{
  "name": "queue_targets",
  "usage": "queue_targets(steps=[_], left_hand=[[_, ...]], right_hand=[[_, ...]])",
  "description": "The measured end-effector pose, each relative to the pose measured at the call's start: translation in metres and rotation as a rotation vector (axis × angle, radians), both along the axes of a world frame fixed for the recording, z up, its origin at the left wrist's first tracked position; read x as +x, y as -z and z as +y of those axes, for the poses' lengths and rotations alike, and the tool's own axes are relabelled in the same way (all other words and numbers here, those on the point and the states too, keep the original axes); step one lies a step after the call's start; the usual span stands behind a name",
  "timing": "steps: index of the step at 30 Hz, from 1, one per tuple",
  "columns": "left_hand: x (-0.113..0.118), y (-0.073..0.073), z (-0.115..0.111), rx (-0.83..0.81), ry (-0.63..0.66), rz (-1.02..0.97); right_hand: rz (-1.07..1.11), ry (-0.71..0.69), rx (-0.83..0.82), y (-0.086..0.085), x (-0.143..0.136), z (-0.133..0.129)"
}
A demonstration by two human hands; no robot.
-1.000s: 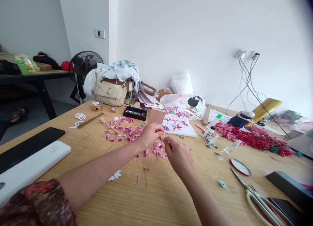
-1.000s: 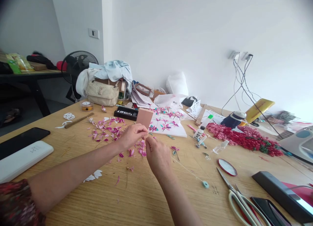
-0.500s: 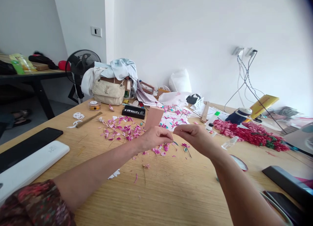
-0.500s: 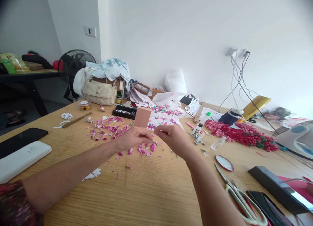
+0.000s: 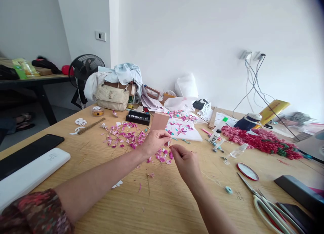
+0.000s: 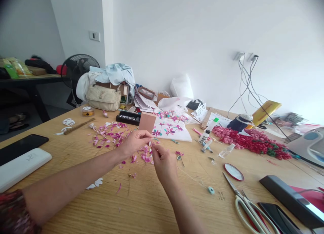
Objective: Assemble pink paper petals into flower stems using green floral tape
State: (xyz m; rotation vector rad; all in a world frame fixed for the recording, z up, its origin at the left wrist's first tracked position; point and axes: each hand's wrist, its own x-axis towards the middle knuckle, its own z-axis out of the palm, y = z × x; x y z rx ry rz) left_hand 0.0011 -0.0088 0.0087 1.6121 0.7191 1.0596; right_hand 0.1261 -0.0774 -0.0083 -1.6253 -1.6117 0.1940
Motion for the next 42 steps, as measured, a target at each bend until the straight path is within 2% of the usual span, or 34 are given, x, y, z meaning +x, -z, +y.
queue_targets(steps=[4,7,10,13,16,19,22,24,27,29,31,33,35,38,40,42], left_hand=[[-0.001,0.002,0.000,0.173,-0.039,0.142],[-0.003,0.000,-0.004,0.332,-0.057,0.251],[-0.004,-0.003,-0.006,0.396,0.032,0.275],[-0.004,-0.004,-0.006,0.219,0.201,0.183],[-0.003,-0.006,-0.007,-0.006,0.297,0.054],[-0.002,-0.007,-0.008,-0.087,0.251,-0.023],[-0.001,-0.003,-0.005,-0.059,0.097,-0.008],[0.000,0.000,-0.002,0.043,0.017,0.087],[-0.002,0.001,-0.001,0.283,-0.030,0.257],[-0.003,0.000,-0.003,0.406,0.031,0.324],[-0.004,-0.001,-0.006,0.423,0.159,0.337],[-0.003,-0.002,-0.009,0.317,0.278,0.287],[-0.002,-0.004,-0.011,0.156,0.321,0.189],[-0.002,-0.006,-0.011,-0.005,0.307,0.062],[-0.002,-0.008,-0.010,-0.051,0.258,0.034],[-0.001,-0.008,-0.009,-0.055,0.168,0.041]], right_hand=[[-0.354,0.088,-0.073,-0.014,-0.014,-0.014],[-0.547,0.088,-0.140,-0.031,-0.015,-0.022],[-0.547,0.019,-0.064,-0.048,0.000,-0.018],[-0.331,-0.096,-0.006,-0.054,0.025,-0.003],[-0.023,-0.242,-0.048,-0.041,0.040,0.013],[0.135,-0.272,-0.098,-0.016,0.036,0.017],[0.033,-0.147,-0.100,0.002,0.019,0.006],[-0.143,-0.068,-0.080,0.002,0.007,-0.007],[-0.448,-0.014,-0.109,-0.015,-0.004,-0.023],[-0.587,-0.009,-0.133,-0.033,-0.002,-0.028],[-0.606,-0.018,-0.111,-0.049,0.007,-0.025],[-0.476,-0.056,-0.078,-0.057,0.021,-0.015],[-0.255,-0.125,-0.059,-0.053,0.033,-0.003],[0.023,-0.215,-0.087,-0.032,0.041,0.008],[0.067,-0.204,-0.126,-0.014,0.036,0.008],[-0.005,-0.148,-0.134,-0.001,0.027,0.001]])
